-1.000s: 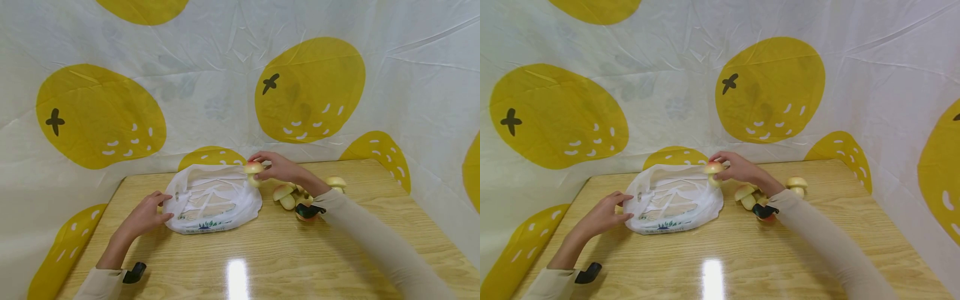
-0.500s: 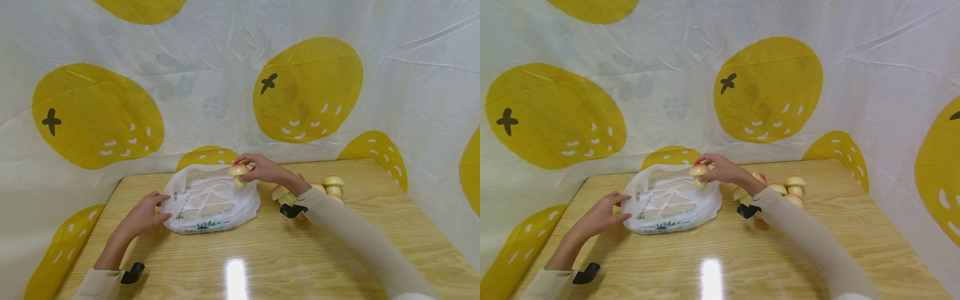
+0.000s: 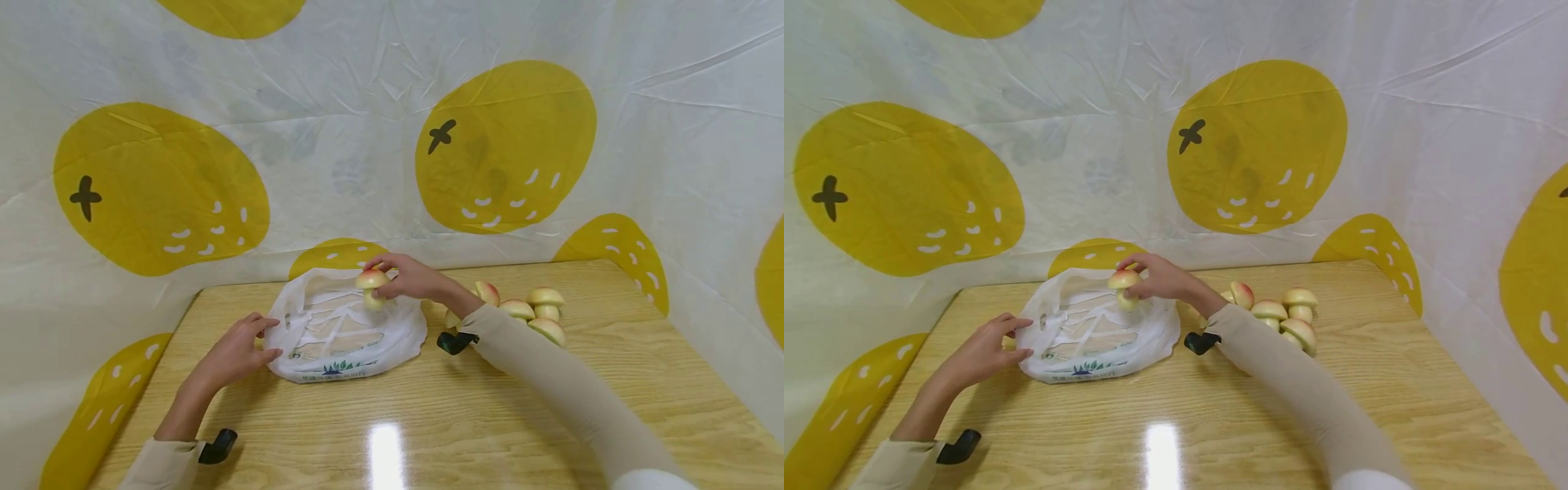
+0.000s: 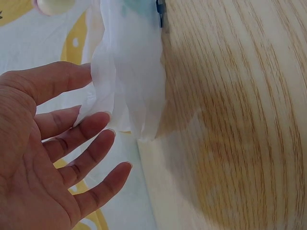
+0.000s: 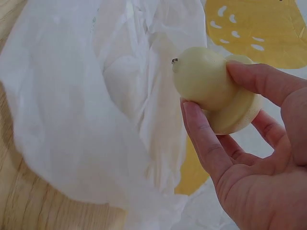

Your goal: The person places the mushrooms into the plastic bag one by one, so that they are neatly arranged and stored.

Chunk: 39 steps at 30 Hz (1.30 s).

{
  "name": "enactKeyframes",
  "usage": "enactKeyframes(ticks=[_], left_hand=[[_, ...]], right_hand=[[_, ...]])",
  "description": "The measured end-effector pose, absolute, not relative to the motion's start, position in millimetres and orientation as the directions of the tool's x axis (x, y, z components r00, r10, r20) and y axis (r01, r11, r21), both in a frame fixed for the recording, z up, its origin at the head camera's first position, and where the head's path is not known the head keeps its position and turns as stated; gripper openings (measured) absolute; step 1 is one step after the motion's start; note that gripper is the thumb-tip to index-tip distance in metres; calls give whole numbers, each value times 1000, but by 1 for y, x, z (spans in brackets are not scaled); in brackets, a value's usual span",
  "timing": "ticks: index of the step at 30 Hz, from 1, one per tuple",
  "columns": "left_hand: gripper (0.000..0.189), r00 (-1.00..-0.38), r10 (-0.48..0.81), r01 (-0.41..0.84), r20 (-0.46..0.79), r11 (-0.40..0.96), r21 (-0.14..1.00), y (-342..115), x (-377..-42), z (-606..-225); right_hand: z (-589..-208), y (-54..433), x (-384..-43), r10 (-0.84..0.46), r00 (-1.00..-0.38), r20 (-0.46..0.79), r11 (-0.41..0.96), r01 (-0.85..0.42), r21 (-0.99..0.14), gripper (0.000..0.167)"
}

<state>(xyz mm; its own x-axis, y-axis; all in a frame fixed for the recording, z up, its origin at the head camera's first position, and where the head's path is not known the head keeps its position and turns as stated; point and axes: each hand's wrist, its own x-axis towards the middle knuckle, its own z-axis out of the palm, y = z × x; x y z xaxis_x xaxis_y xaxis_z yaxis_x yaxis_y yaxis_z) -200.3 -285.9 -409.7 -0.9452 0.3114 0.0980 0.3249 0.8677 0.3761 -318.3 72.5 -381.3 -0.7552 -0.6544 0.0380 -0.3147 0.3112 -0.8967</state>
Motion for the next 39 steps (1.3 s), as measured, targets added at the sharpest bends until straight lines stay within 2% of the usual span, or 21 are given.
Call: enactKeyframes(ticks=[10, 17, 32, 39], left_hand=[[52, -944, 315, 330, 101, 862, 384, -285, -201, -410], [52, -945, 312, 326, 100, 870, 370, -285, -202, -410], [52, -947, 310, 318, 84, 868, 382, -285, -202, -410], [52, -946, 312, 323, 92, 865, 383, -285, -202, -409]], right_hand=[[-382, 46, -328, -667, -745, 12, 307, -290, -906, 49], [-383, 28, -332, -648, -761, -25, 337, -257, -906, 49], [-388, -4, -337, -676, -729, -110, 354, -190, -916, 49], [-396, -19, -339, -645, -750, -143, 396, -168, -903, 51]])
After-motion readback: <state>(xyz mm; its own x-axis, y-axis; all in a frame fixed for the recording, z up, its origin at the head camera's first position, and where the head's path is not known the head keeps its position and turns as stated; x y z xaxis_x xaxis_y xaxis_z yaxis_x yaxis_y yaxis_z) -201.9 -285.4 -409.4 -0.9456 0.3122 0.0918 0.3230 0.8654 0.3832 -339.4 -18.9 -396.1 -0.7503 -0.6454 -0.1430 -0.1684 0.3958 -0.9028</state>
